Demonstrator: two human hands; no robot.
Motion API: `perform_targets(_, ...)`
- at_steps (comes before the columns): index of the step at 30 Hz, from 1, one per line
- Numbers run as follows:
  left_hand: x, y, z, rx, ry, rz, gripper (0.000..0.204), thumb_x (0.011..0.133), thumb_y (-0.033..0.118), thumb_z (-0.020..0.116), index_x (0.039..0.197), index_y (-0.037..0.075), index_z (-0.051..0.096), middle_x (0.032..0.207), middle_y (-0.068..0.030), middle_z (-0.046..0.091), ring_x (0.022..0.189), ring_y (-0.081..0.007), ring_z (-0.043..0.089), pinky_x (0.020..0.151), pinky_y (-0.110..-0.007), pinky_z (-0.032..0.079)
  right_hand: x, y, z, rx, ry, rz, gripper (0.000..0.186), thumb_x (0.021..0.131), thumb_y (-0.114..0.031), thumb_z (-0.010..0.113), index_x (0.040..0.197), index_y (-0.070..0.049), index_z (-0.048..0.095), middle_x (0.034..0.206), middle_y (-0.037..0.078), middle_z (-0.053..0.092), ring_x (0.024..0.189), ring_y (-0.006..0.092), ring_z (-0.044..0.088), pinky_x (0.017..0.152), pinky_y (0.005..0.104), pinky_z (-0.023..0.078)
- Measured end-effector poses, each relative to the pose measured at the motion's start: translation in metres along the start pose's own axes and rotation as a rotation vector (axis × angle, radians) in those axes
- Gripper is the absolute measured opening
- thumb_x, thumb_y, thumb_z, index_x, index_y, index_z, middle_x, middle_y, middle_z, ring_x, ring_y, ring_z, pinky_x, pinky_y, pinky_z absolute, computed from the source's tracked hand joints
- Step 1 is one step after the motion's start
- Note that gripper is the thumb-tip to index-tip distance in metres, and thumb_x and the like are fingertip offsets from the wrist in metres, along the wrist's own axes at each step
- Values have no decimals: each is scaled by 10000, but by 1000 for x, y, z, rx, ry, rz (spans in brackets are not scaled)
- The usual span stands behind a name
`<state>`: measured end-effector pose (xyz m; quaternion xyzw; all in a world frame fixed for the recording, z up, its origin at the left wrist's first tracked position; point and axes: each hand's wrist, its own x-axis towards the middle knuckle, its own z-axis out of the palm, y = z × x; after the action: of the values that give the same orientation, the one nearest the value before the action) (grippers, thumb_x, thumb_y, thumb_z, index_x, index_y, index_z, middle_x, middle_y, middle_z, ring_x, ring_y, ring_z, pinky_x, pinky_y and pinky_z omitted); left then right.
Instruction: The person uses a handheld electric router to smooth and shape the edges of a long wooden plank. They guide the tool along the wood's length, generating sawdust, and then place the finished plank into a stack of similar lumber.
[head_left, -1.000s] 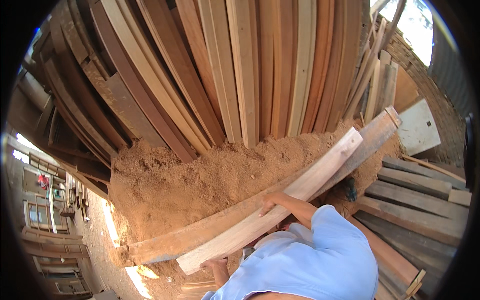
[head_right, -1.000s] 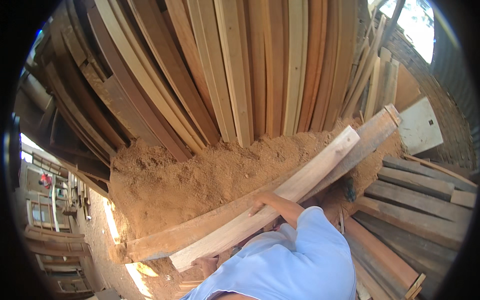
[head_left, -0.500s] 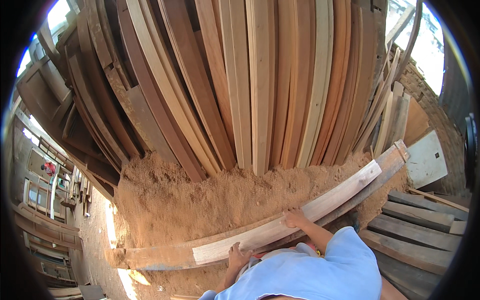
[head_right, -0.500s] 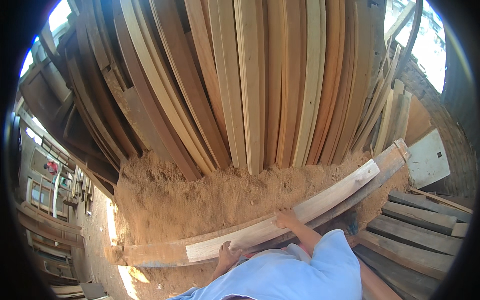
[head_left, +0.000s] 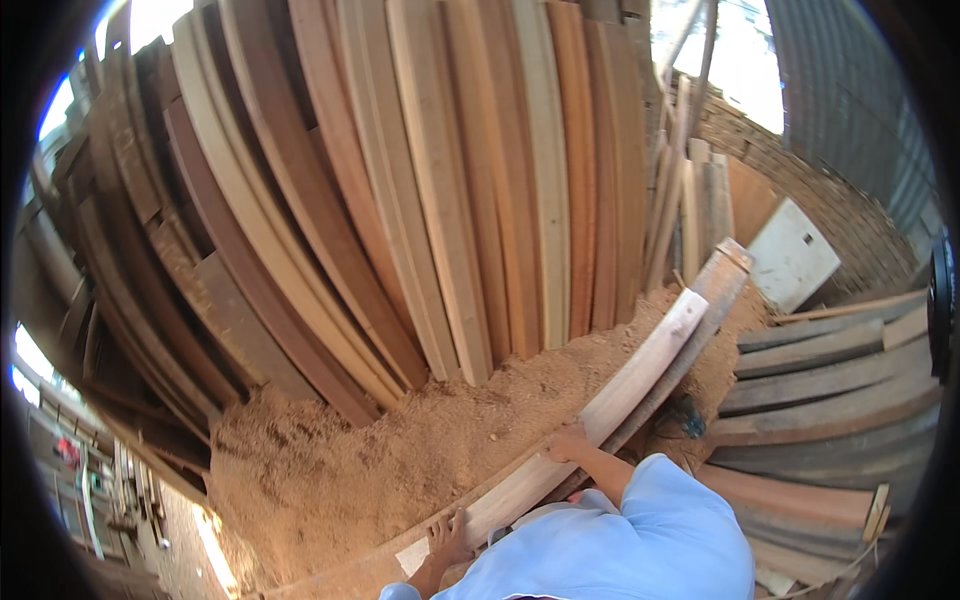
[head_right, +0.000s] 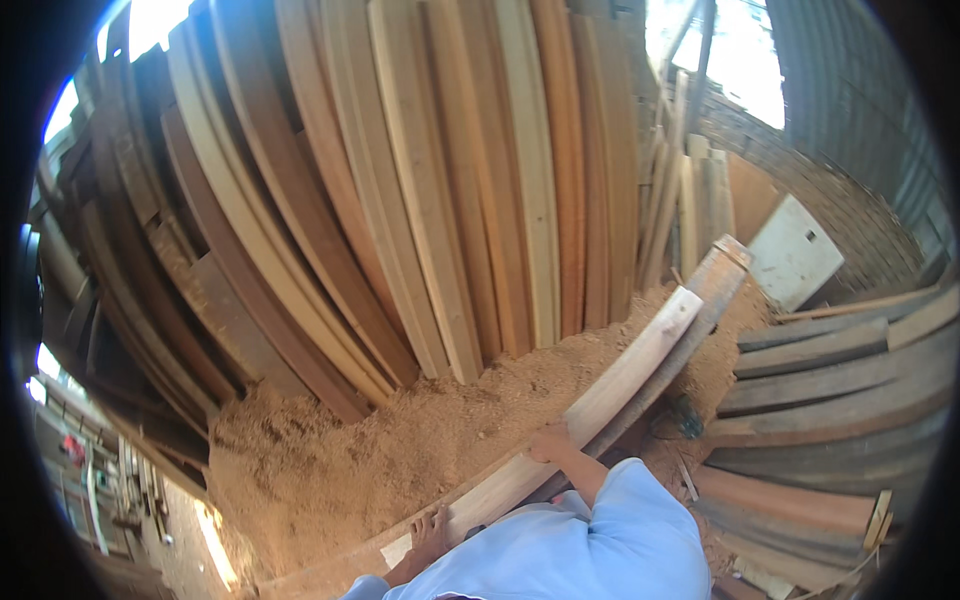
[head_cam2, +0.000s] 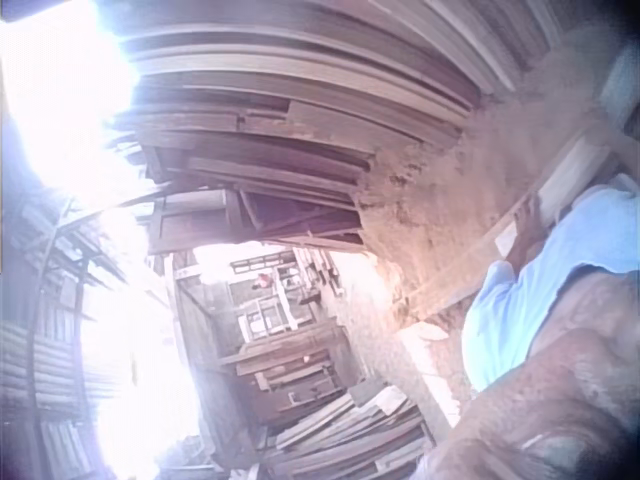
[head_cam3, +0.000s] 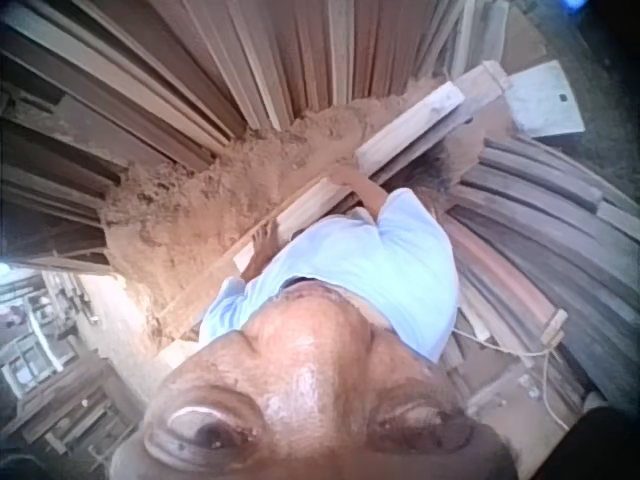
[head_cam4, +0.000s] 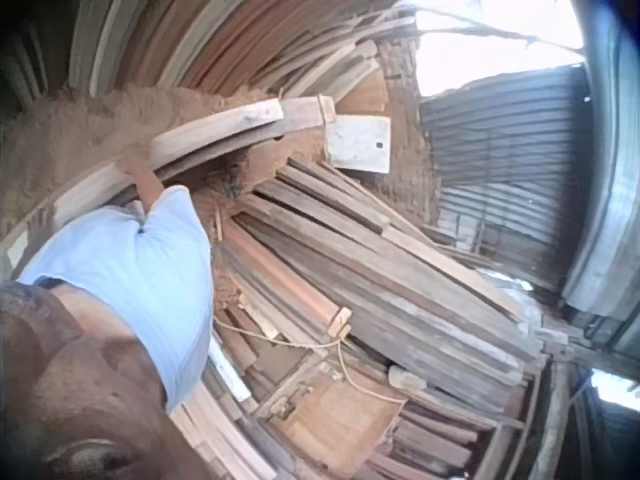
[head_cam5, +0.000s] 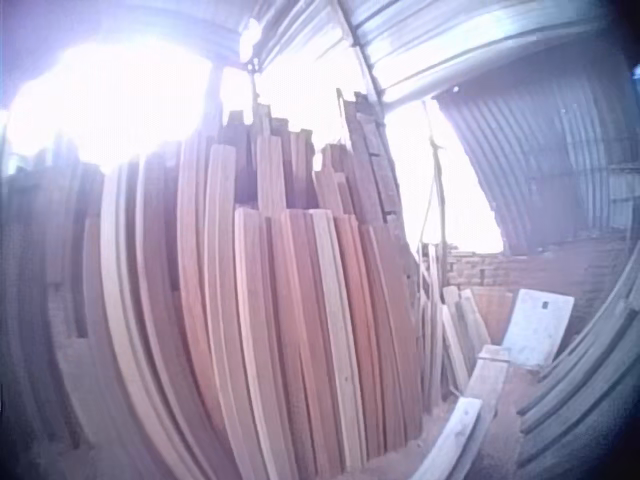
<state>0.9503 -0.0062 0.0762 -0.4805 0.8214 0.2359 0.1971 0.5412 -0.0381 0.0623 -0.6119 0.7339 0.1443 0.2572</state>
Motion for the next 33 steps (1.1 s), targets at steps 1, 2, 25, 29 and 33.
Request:
perform_targets(1,3,0,2,-79,-23,-2,1244,651,496,875,1622,187,162,1493,-325,341,1401,-519,310,1143,-663,199,-3,1,1,7,13,14,675,888,-650,561,1264,-111,713,1387,126,632,1356,352,500,1104,580,343)
perform_targets(2,5,0,6,-61,-25,11,1253,645,497,878,1622,182,161,1467,-318,362,1373,-515,332,1129,-655,215,-3,2,4,12,24,25,677,888,-652,562,1274,-116,709,1399,123,624,1360,350,497,1106,580,337)
perform_targets(25,94,59,25,9,-21,213,975,865,444,692,1624,177,142,1449,-370,383,1330,-558,372,1111,-661,231,-32,65,-26,89,84,215,659,889,-574,622,1360,-113,629,1500,151,499,1385,399,441,1110,570,360)
perform_targets(29,113,128,-22,69,-165,226,1261,711,509,848,1628,173,50,1518,-362,332,1412,-553,315,1153,-652,223,-73,94,1,274,329,324,602,912,-520,627,1370,-129,611,1495,158,493,1378,409,435,1126,536,363)
perform_targets(33,135,166,-21,96,-152,213,1340,662,524,879,1621,156,18,1539,-365,304,1421,-560,297,1165,-639,226,-140,89,38,520,510,450,575,914,-489,624,1352,-116,615,1462,187,515,1317,421,486,1101,513,407)
